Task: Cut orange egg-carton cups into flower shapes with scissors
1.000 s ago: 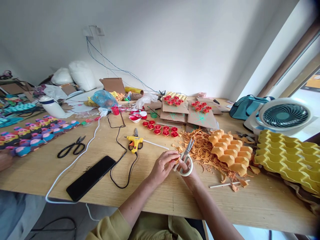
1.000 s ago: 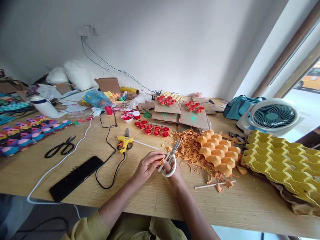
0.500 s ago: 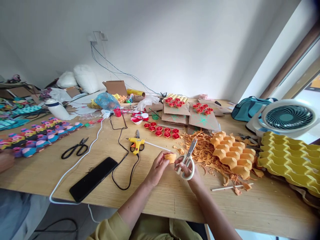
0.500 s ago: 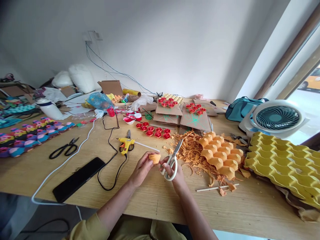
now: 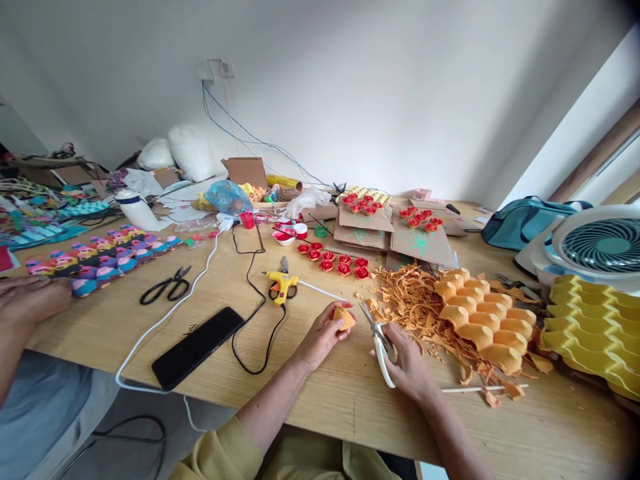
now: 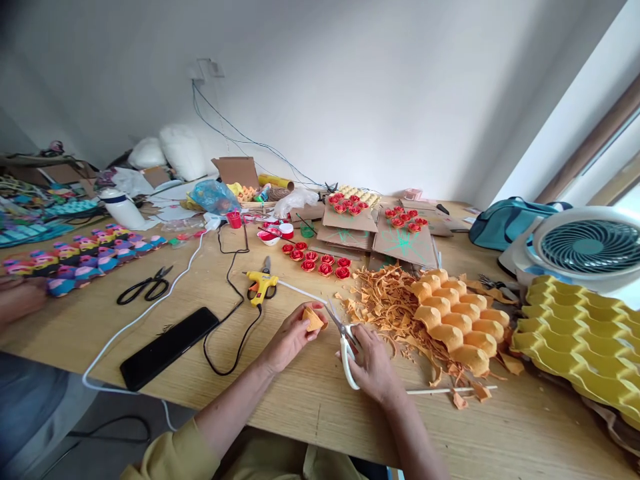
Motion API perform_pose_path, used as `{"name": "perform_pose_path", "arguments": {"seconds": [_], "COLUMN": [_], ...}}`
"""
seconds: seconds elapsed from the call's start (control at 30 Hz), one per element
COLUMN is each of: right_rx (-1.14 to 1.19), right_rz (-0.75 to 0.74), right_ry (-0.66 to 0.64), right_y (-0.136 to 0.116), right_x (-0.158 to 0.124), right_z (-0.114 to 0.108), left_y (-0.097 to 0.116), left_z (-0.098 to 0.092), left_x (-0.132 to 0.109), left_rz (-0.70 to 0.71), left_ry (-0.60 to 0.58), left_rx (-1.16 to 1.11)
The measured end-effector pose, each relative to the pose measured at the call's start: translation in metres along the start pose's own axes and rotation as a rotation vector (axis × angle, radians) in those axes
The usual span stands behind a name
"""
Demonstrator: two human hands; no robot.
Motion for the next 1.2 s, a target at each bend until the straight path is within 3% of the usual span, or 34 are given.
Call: {"name": "perform_pose_path", "arguments": {"seconds": [0.17, 0.37, 0.5, 0.7, 0.93, 1.03, 1.2], "right_rx": [-0.05, 0.058, 0.275, 0.846, 0.997, 0.952, 0.767], "right_rz": [-0.036, 0.055, 0.162, 0.254, 0.278, 0.295, 0.335], "right_ry": [-0.023, -0.044, -0.116, -0.392, -0.48, -0.395, -0.209], "right_y": [-0.001, 0.006, 0.01, -0.001, -0.005, 0.0, 0.015], "right_x": [-0.002, -0.004, -0.006, -0.016, -0.019, -0.016, -0.009], "right_z": [0.006, 0.014, 0.021, 0.034, 0.044, 0.041, 0.032], "left_y": [0.0, -0.003, -0.006, -0.016, -0.023, -0.019, 0.003], "left_z": [0.004, 0.002, -0.001, -0.012, -0.002, -0.002, -0.003], "left_x": [-0.001, 0.0, 0.001, 0.004, 0.002, 0.002, -0.001], "left_rz": [0.014, 0.011, -0.042, -0.158, -0.306, -0.218, 0.177], "left_ry": [-0.019, 0.007, 0.019, 0.052, -0.021, -0.008, 0.066], "left_rx": [0.032, -0.054, -0.155, -0.378, -0.463, -0.301, 0.355]}}
Point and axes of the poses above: each hand's wrist, its own x-axis towards the middle knuckle, its own z-axis out of the palm, y = z × x, the point moved 7 cm from there along x, towards the middle knuckle, and after that the axes turned 14 degrees about -x, right-handed, at the moved point
